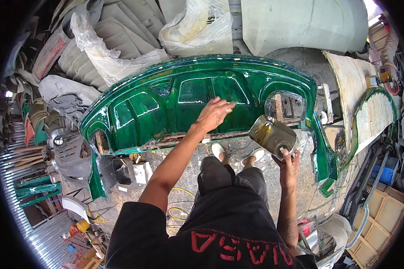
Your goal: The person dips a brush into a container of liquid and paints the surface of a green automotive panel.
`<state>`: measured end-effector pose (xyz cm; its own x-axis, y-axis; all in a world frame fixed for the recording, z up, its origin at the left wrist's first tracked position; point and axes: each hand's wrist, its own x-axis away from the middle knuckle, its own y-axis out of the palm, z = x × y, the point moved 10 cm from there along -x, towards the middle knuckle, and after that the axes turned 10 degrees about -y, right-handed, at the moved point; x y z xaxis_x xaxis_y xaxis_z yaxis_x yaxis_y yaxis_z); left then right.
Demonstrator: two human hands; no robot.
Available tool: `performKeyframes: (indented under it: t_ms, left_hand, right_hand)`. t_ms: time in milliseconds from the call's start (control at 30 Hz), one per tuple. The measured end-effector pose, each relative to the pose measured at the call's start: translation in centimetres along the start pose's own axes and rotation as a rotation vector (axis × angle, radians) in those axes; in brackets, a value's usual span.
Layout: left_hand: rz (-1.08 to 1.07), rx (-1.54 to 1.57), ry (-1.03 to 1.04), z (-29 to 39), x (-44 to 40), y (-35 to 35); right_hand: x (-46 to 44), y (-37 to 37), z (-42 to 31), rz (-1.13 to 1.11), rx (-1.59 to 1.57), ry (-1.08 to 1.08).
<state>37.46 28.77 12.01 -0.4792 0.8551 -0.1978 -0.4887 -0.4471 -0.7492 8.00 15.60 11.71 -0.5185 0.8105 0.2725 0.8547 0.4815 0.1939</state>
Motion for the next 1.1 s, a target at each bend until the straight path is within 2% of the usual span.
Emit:
performKeyframes:
  t_ms: [100, 167, 233, 300, 400, 467, 500, 600, 633, 767, 833, 900, 933, 967, 1000, 1100]
  left_hand:
    - [0.242, -0.144, -0.069, -0.2, -2.0, -4.0]
    - [0.165, -0.293, -0.091, -1.1, -2.0, -2.2]
    - [0.096, -0.277, -0.051, -1.2, -0.2, 0.2]
    - [-0.137, -0.229, -0.006, -0.9, 0.8, 2.8]
    - [-0.13, -0.101, -0.063, -0.7, 0.2, 2.6]
    - [0.08, 0.418, -0.209, -2.8, -1.7, 1.1]
    - [0.167, 0.466, -0.338, -3.9, -2.1, 0.3]
    - [0.39, 0.258, -0.48, -8.0, -0.8, -1.4]
    - [0.488, 0.188, -0.433, -7.4, -0.6, -2.9]
    - [0.426, 0.503, -0.416, -3.8, -1.6, 2.4]
    - [0.402, 0.486, -0.497, -4.4, -1.7, 4.4]
    - [0.482, 0.377, -0.503, -5.8, 0.1, 3.2]
    - [0.583, 0.378, -0.409, -6.0, 1.1, 1.7]
    - [0.542, 0.313, -0.523, -7.6, 2.5, 1.6]
    - [0.56, 0.29, -0.532, -7.9, 3.3, 0.7]
    - [0.56, 0.189, -0.483, -4.5, 2.8, 0.0]
  right_hand:
    - [-0.3, 0.4, -0.5, -0.019, -0.035, 0.009]
    - [-0.3, 0.0, -0.4, 0.005, 0.025, -0.015]
    - [-0.5, -0.1, -0.3, 0.012, 0.019, 0.002]
    - [-0.5, -0.2, -0.4, 0.022, 0.016, -0.005]
    - [-0.7, 0.0, -0.2, 0.019, 0.015, 0.018]
    - [-0.6, 0.6, -0.5, 0.005, 0.004, 0.012]
    - [-0.6, 0.4, -0.4, 0.005, 0.008, 0.013]
    - [-0.9, 0.1, 0.0, 0.015, 0.035, 0.015]
    - [-1.1, -0.3, 0.1, 0.019, 0.036, 0.009]
    - [-0.9, -0.6, -0.3, 0.0, 0.112, -0.001]
    - [-0.7, -0.4, -1.0, 0.015, 0.08, 0.011]
    - [-0.8, -1.0, -0.5, 0.018, 0.077, 0.014]
    - [-0.9, -1.2, -0.5, 0.02, 0.07, 0.016]
    - [-1.0, -1.4, -0.5, 0.022, 0.066, 0.014]
    - [-1.0, -1.4, -0.6, 0.024, 0.064, 0.017]
    - [-1.0, -1.5, -1.2, 0.047, 0.041, 0.024]
